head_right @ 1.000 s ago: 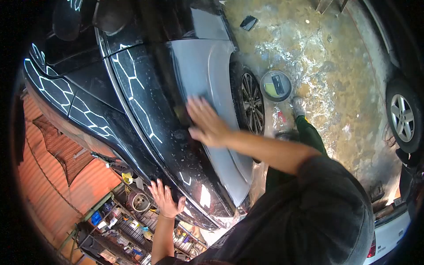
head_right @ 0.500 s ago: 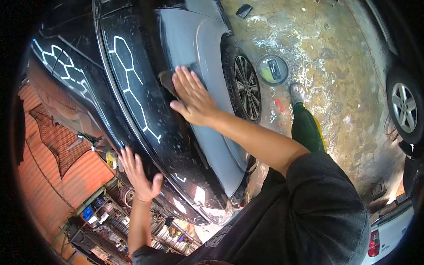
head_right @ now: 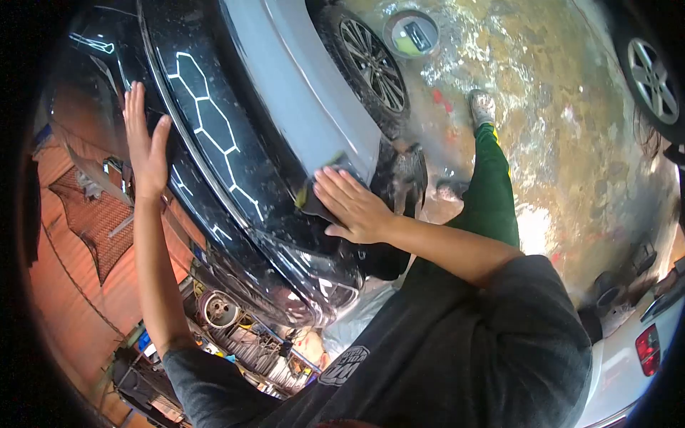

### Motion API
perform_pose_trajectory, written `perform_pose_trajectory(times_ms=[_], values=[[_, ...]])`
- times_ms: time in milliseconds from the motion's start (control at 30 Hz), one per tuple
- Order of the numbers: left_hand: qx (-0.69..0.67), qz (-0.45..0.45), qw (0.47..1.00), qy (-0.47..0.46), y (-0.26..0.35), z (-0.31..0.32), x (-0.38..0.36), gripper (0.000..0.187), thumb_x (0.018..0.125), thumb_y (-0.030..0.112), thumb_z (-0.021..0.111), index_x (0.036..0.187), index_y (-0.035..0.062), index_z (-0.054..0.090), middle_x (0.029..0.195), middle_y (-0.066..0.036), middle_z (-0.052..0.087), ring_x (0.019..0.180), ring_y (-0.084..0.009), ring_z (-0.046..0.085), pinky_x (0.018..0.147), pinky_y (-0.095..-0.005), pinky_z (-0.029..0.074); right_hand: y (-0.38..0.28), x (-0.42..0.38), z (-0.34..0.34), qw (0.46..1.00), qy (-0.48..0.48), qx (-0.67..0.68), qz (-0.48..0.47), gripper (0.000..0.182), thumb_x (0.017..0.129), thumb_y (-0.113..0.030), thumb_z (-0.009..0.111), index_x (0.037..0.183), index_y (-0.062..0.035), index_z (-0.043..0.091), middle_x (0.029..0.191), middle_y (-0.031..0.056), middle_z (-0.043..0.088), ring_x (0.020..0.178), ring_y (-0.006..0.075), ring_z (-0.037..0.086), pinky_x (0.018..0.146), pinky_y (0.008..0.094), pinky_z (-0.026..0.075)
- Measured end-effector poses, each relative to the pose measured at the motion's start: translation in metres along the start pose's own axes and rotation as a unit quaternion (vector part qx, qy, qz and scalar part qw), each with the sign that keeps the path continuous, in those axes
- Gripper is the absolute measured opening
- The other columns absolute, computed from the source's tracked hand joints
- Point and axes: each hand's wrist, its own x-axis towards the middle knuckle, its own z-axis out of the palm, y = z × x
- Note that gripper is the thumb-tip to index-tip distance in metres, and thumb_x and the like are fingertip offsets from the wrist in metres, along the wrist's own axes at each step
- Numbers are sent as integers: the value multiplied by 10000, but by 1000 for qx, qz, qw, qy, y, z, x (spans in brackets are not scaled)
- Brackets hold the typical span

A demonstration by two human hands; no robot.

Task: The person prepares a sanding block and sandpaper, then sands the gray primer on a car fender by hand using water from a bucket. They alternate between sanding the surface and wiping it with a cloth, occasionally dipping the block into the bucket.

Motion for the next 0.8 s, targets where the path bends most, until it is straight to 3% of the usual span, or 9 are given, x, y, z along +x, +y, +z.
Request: perform_pose_trajectory(times_ms=[100,167,200,333,433,567,667,767,800], values=[[8,14,1000,20,-5,1,0,687,1018,357,578,1595,60,354,1672,-160,317,1581,-344,190,1282,-473,111,-1,-18,5,1000,-16,3,-15,828,1057,-591,340,1576,51,296,1673,255,219,1573,396,172,1282,521,114],[-3,20,999,27,-5,4,-1,676,1018,327,583,1594,57,355,1668,-175,319,1578,-351,195,1278,-452,131,9,37,-12,999,23,-20,-12,814,1070,-581,312,1578,55,289,1673,252,221,1574,385,173,1285,511,104],[-13,23,999,33,-7,6,-2,675,1014,316,594,1591,55,360,1668,-183,314,1580,-348,191,1275,-440,145,27,77,-8,995,93,-44,-7,801,1077,-580,299,1567,53,322,1677,235,229,1577,352,177,1291,480,103],[-22,28,999,39,-12,8,-5,675,1014,316,602,1588,50,366,1672,-165,313,1576,-335,202,1269,-434,167,55,178,-29,980,188,58,36,783,1077,-587,302,1527,45,411,1677,212,250,1582,313,171,1295,433,108],[-14,43,998,45,-19,11,-3,672,1013,316,600,1586,52,370,1666,-157,328,1571,-335,216,1266,-432,178,29,110,-12,988,154,17,11,715,1079,-500,401,1562,26,357,1689,216,216,1583,340,162,1290,472,120],[-16,44,998,44,-21,11,-2,673,1008,329,602,1588,73,376,1655,-155,354,1567,-338,230,1265,-424,183,-27,-32,5,1000,6,-18,9,769,1063,-511,421,1553,75,329,1676,244,223,1582,360,157,1290,492,121],[-7,49,998,48,-28,13,-1,683,1008,354,597,1592,80,372,1661,-148,344,1570,-337,220,1266,-423,182,-40,-68,-10,995,-92,-33,-8,688,1044,-386,510,1552,52,355,1672,233,247,1575,349,194,1287,473,161],[38,67,996,35,-44,16,1,693,1012,380,583,1596,79,362,1667,-146,331,1575,-336,204,1269,-423,177,-42,-77,-38,995,-35,79,48,690,960,-150,591,1576,22,332,1689,189,245,1566,352,235,1274,460,210],[46,75,996,35,-48,17,1,696,1013,385,578,1598,78,358,1670,-145,327,1575,-337,199,1270,-424,174,-43,-74,-52,969,11,217,120,697,919,-48,585,1577,-15,357,1664,185,312,1544,344,296,1258,437,246]])
